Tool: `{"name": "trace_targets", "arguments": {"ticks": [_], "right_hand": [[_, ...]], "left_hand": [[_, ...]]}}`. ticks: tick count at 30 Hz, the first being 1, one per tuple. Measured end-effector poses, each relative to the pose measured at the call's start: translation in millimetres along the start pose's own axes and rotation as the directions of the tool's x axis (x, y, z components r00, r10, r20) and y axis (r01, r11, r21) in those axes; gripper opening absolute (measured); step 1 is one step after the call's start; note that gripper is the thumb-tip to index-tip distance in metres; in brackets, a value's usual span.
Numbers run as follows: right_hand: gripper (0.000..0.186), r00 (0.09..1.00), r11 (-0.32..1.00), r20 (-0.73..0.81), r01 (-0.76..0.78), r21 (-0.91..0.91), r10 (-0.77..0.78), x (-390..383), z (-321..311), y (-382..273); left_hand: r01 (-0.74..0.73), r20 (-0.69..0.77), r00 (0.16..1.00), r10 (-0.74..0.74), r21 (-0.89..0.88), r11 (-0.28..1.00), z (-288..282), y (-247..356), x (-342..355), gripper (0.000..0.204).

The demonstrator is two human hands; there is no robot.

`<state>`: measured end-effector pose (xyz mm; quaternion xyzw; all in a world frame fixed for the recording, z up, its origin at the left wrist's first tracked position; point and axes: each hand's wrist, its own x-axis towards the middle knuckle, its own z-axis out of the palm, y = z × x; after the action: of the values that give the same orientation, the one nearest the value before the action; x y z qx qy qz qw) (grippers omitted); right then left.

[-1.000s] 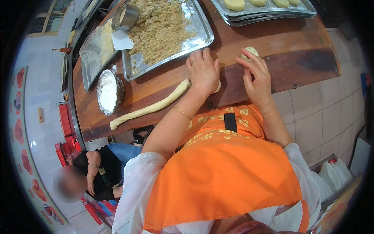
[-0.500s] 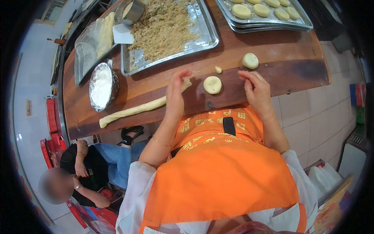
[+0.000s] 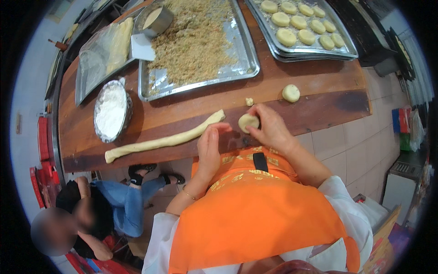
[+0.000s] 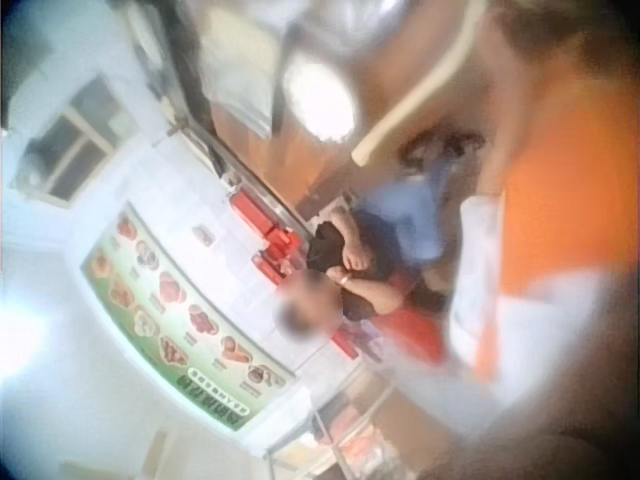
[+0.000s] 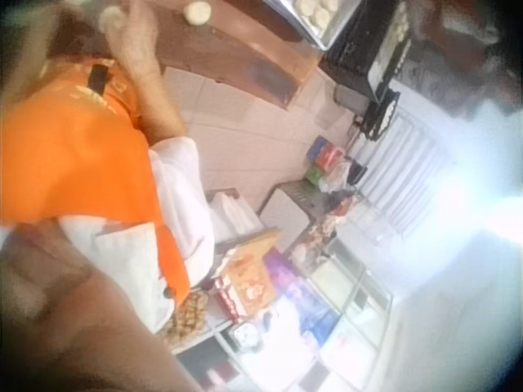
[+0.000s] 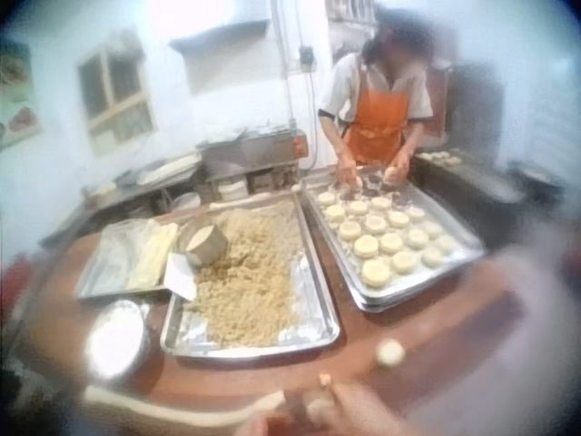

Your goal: The person fills pieces of dough with a crumble mixture, pinches the dough closed, and rolls it into spheres by hand before placing them on a baking tray.

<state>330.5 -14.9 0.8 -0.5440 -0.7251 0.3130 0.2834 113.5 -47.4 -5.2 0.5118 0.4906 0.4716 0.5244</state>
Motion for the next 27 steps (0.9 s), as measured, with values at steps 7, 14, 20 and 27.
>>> {"name": "trace_targets", "arguments": {"ticks": [7,14,20,27], "right_hand": [[0.049,0.999,0.989,0.041,0.000,0.146,-0.006,-4.5,5.6,-1.8],[0.043,0.953,0.991,-0.278,-0.101,0.084,0.121,-4.1,-64.7,28.7],[0.045,0.855,0.798,-0.432,-0.037,-0.602,-0.286,4.2,-120.1,76.4],[0.034,0.840,0.850,-0.497,-0.087,-0.519,-0.217,-5.3,-90.0,69.9]], "left_hand": [[0.020,0.069,0.997,-0.014,-0.086,0.996,12.2,-4.9,15.2,0.034],[-0.037,0.098,0.994,0.039,-0.031,0.999,27.0,4.9,33.3,0.028],[-0.031,0.129,0.991,0.029,0.009,0.999,29.6,1.5,30.5,0.029],[-0.258,0.093,0.958,0.273,0.696,0.670,-30.1,11.4,26.9,0.022]]}}
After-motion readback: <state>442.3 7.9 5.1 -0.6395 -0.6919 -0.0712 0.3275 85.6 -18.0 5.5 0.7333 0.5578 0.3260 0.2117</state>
